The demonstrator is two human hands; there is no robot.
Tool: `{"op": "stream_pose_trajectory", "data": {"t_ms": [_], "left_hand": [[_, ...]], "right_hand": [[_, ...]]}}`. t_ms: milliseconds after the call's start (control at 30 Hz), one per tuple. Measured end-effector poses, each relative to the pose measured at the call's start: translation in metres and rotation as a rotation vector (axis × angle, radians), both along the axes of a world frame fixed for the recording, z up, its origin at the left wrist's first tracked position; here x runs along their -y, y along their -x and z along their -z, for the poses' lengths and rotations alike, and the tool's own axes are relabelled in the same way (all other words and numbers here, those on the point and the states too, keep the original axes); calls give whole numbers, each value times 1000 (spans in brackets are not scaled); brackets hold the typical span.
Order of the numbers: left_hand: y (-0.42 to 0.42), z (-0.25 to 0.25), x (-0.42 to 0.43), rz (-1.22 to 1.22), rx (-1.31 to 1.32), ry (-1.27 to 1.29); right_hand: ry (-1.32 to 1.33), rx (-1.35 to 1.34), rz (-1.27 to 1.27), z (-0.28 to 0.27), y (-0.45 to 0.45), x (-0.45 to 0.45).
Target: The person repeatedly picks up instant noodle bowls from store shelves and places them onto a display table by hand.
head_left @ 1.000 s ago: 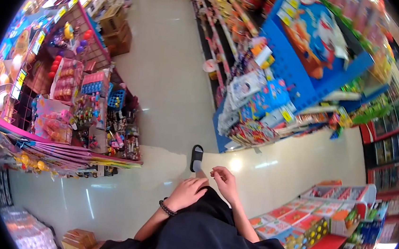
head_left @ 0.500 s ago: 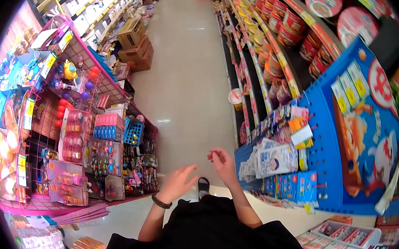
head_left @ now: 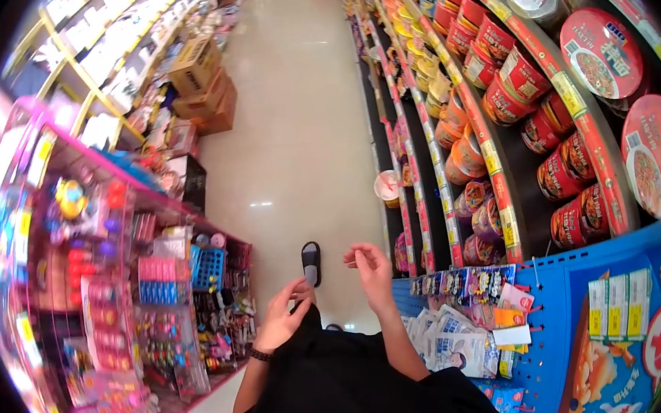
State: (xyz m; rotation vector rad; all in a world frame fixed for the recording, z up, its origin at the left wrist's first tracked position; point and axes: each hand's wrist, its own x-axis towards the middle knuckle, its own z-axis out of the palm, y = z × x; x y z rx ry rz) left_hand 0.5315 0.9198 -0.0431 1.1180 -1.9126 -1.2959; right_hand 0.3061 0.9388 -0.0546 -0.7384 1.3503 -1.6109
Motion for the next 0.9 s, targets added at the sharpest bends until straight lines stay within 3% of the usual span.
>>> {"op": "stream_pose_trajectory", "data": {"t_ms": [233, 433, 633, 767, 900], "left_hand": [[100, -12, 195, 287, -135, -66], [209, -59, 335, 499, -279, 104], [320, -106, 386, 814, -385, 171], [398, -101, 398, 992, -550, 14], [469, -101, 410, 1183, -523, -218]], "right_hand": [[15, 62, 310, -17, 82, 118], [134, 50, 638, -72, 148, 208], [264, -41, 917, -106, 197, 237], [325, -127, 1113, -134, 244, 239], [410, -237, 1386, -150, 285, 239]]}}
